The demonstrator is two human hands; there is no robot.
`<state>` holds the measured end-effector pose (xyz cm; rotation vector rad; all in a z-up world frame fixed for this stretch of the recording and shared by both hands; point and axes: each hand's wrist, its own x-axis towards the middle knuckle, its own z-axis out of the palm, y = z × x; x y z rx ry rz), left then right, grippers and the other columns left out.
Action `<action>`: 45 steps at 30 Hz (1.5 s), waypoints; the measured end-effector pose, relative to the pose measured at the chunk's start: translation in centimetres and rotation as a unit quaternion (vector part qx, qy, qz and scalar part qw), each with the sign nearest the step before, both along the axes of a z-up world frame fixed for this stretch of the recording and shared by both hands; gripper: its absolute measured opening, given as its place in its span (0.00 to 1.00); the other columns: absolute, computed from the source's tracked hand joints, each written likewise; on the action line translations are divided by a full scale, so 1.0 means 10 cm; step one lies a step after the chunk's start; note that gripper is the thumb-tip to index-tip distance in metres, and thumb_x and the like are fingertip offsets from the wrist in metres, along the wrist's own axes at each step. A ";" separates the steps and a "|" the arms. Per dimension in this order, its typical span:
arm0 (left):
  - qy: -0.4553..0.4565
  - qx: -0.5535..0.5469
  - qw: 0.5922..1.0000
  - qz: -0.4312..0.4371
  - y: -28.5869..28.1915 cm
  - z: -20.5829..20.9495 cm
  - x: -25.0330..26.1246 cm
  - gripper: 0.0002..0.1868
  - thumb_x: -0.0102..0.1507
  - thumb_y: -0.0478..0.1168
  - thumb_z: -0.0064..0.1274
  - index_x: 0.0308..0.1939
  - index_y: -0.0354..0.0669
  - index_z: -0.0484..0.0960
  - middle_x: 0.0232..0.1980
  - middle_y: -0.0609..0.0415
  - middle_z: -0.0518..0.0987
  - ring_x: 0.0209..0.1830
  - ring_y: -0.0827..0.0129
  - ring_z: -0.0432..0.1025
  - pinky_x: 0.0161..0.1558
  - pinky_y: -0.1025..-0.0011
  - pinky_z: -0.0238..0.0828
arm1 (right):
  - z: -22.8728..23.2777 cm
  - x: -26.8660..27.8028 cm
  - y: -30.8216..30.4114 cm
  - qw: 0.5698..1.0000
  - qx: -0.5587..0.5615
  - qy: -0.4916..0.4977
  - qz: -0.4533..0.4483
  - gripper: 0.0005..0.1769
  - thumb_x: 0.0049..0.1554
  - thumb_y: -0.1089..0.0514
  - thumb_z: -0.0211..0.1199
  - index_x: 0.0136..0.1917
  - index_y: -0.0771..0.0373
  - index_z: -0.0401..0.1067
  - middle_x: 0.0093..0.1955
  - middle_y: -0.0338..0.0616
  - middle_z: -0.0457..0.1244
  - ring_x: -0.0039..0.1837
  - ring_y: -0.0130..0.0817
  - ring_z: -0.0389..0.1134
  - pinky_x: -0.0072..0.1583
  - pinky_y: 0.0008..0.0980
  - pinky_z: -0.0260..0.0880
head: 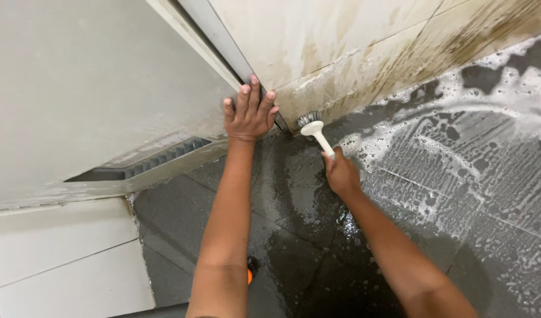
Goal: The person applies cleaning liquid to the bathroom floor and walls, then scrubs the surfaces with a brush. They rinse the brush in a bucket and continue scrubbing the floor and wall corners, repeating the process of applying liquid and scrubbing.
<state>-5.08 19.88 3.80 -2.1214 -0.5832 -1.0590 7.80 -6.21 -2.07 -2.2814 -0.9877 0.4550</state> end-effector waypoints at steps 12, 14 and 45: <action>-0.003 0.030 1.000 0.007 0.02 0.09 0.02 0.33 0.79 0.59 0.15 0.87 0.59 0.35 0.84 0.55 0.55 0.88 0.62 0.37 0.83 0.53 0.19 | 0.15 -0.13 0.15 1.000 0.028 0.002 -0.004 0.20 0.67 0.43 0.53 0.52 0.64 0.64 0.29 0.57 0.64 0.32 0.61 0.68 0.34 0.56 0.63; -0.005 0.033 0.999 0.005 0.01 0.11 0.04 0.33 0.80 0.60 0.16 0.87 0.59 0.35 0.84 0.55 0.55 0.88 0.63 0.37 0.83 0.53 0.19 | 0.12 -0.13 0.07 0.999 0.032 -0.006 0.000 0.20 0.67 0.44 0.53 0.51 0.65 0.64 0.29 0.57 0.65 0.32 0.60 0.68 0.34 0.55 0.63; -0.008 0.000 1.000 0.005 0.03 -0.06 -0.03 0.33 0.79 0.59 0.16 0.86 0.58 0.34 0.82 0.52 0.59 0.87 0.62 0.39 0.83 0.51 0.22 | 0.53 0.71 0.39 0.715 0.291 0.529 -0.353 0.32 0.65 0.26 0.37 0.49 0.55 0.61 0.25 0.31 0.47 0.22 0.27 0.47 0.24 0.31 0.50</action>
